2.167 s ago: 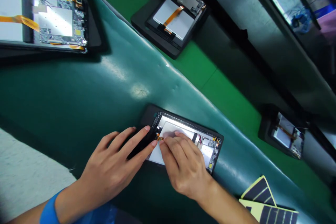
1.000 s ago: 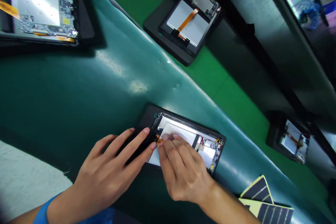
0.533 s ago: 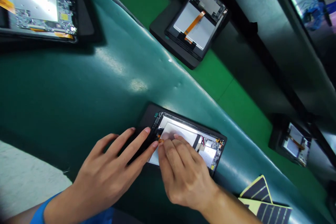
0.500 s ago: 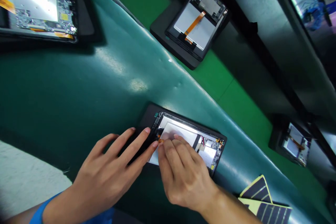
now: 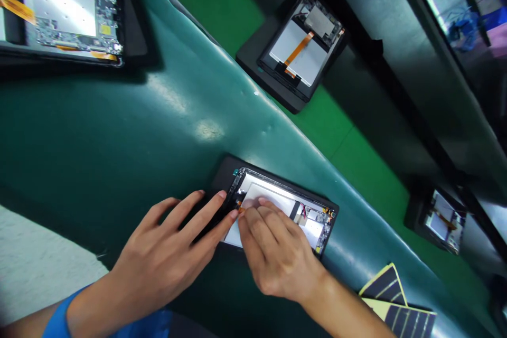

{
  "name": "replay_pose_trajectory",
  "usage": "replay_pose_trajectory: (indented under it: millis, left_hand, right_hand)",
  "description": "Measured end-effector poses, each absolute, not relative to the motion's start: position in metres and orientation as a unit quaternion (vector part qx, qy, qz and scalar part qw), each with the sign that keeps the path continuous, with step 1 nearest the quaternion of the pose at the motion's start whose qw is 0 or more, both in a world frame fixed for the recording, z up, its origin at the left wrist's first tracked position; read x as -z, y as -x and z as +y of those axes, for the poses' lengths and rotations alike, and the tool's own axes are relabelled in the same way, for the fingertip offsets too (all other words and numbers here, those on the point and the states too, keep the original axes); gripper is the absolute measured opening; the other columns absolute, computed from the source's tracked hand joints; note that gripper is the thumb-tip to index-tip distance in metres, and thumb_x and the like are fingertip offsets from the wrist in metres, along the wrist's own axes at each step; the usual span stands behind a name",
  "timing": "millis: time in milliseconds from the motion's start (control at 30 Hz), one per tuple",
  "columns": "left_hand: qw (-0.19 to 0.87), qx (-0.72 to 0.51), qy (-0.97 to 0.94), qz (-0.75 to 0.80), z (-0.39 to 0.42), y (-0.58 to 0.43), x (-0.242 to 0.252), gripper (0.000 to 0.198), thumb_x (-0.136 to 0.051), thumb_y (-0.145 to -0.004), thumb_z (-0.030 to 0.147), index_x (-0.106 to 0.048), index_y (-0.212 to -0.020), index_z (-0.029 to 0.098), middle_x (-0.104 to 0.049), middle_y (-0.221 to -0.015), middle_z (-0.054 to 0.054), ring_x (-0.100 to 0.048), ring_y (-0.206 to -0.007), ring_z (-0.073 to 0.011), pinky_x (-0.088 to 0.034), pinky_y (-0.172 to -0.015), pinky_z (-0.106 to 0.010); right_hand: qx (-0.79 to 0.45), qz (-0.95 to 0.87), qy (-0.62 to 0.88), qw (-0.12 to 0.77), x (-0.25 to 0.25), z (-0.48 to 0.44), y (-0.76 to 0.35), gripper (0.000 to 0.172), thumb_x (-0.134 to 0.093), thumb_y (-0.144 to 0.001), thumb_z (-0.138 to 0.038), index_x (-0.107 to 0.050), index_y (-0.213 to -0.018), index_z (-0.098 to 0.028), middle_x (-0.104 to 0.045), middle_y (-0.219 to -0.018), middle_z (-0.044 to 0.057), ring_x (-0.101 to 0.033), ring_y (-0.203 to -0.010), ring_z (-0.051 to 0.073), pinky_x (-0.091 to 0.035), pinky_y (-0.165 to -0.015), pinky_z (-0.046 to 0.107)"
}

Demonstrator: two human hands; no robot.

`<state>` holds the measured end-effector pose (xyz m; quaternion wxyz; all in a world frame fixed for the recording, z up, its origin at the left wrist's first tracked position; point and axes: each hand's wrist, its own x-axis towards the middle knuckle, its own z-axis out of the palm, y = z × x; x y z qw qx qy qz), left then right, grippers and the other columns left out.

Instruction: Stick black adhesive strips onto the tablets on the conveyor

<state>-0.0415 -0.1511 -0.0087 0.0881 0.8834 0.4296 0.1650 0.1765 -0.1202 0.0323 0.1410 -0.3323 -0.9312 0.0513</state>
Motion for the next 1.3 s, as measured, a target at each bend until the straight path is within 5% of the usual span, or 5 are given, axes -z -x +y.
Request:
replay_pose_trajectory:
  millis: [333,500,633,1300]
  left_hand:
    - [0.09,-0.169,-0.909,0.37,-0.132,0.052,0.003,0.039,-0.052,-0.093,0.016,-0.065,-0.13,0.016,-0.064,-0.134,-0.013,-0.061,-0.111,-0.0343,-0.047,-0.087,-0.047]
    - [0.167,-0.231,-0.854,0.436,-0.111,0.046,-0.003,0.02,-0.055,-0.095,0.016,-0.069,-0.109,0.018,-0.067,-0.12,-0.011,-0.06,-0.103,-0.0292,-0.048,-0.079,-0.041]
    - [0.241,-0.24,-0.796,0.501,-0.106,0.032,-0.004,0.012,-0.056,-0.096,0.02,-0.066,-0.101,0.02,-0.058,-0.129,-0.012,-0.054,-0.116,-0.0324,-0.048,-0.087,-0.047]
    - [0.311,-0.254,-0.712,0.576,-0.114,0.012,-0.004,0.014,-0.061,-0.088,0.014,-0.058,-0.099,0.022,-0.051,-0.13,-0.01,-0.052,-0.12,-0.0275,-0.046,-0.09,-0.044]
  right_hand:
    - [-0.056,-0.939,0.307,0.14,-0.031,-0.118,-0.18,0.026,-0.05,-0.093,0.001,-0.072,-0.106,0.002,-0.075,-0.098,0.016,-0.07,-0.095,0.024,-0.061,-0.098,0.04]
    - [-0.05,-0.932,0.328,0.15,-0.028,-0.12,-0.179,0.023,-0.052,-0.093,0.0,-0.073,-0.103,-0.001,-0.075,-0.097,0.015,-0.07,-0.094,0.023,-0.062,-0.095,0.039]
    - [-0.049,-0.928,0.335,0.156,-0.029,-0.12,-0.177,0.028,-0.046,-0.096,-0.002,-0.073,-0.104,-0.002,-0.075,-0.096,0.014,-0.069,-0.092,0.022,-0.06,-0.097,0.039]
    - [-0.057,-0.918,0.362,0.152,-0.028,-0.125,-0.174,0.031,-0.043,-0.094,-0.003,-0.073,-0.104,-0.001,-0.075,-0.096,0.015,-0.07,-0.09,0.026,-0.059,-0.097,0.042]
